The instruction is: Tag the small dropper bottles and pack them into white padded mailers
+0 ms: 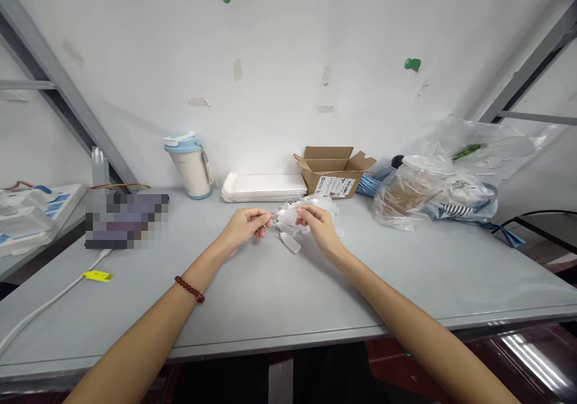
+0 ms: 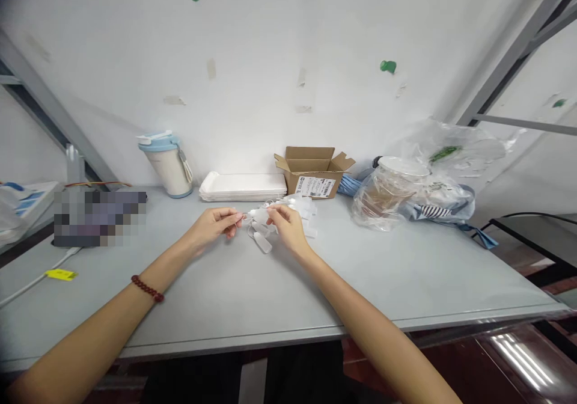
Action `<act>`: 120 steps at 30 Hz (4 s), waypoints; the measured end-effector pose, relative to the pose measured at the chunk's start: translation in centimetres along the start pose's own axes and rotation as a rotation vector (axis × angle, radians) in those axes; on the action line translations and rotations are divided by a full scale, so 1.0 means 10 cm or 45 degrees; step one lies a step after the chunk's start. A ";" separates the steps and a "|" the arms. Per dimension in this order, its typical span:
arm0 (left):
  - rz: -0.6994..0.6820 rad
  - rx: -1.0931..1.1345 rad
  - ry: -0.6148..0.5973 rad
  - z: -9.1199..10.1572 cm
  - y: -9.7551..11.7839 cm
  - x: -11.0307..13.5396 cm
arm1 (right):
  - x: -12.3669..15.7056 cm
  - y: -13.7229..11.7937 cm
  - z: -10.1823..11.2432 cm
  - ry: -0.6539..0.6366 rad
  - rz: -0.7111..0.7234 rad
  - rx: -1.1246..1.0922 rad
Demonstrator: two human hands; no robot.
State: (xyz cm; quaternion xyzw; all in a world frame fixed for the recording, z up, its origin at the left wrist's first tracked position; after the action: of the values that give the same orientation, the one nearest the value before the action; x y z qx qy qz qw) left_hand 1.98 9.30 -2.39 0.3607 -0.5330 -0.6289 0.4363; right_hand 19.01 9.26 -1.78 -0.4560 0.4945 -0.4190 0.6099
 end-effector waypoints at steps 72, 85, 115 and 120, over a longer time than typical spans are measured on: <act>-0.020 0.086 0.034 0.08 0.03 0.02 | 0.00 0.11 -0.08 -0.063 -0.091 -0.229; -0.049 0.065 -0.016 0.04 0.05 0.02 | 0.01 0.09 -0.06 -0.046 -0.081 -0.194; -0.003 -0.043 0.057 0.05 0.05 0.03 | 0.07 -0.08 -0.10 -0.080 0.113 0.257; -0.004 -0.058 0.059 0.02 0.03 0.05 | 0.09 -0.06 -0.14 -0.128 0.133 0.322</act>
State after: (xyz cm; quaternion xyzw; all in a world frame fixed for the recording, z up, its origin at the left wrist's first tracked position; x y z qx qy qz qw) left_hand 1.66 8.94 -2.05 0.3660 -0.5075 -0.6331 0.4556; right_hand 17.78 8.06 -1.50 -0.3695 0.4295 -0.4222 0.7077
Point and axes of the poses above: each hand's wrist, its own x-axis away from the middle knuckle, its own z-axis out of the back of the hand, y = z × x, the point moved 8 cm from there along -x, towards the middle knuckle, and after that the axes turned 7 degrees about -y, right-handed, at the moved point
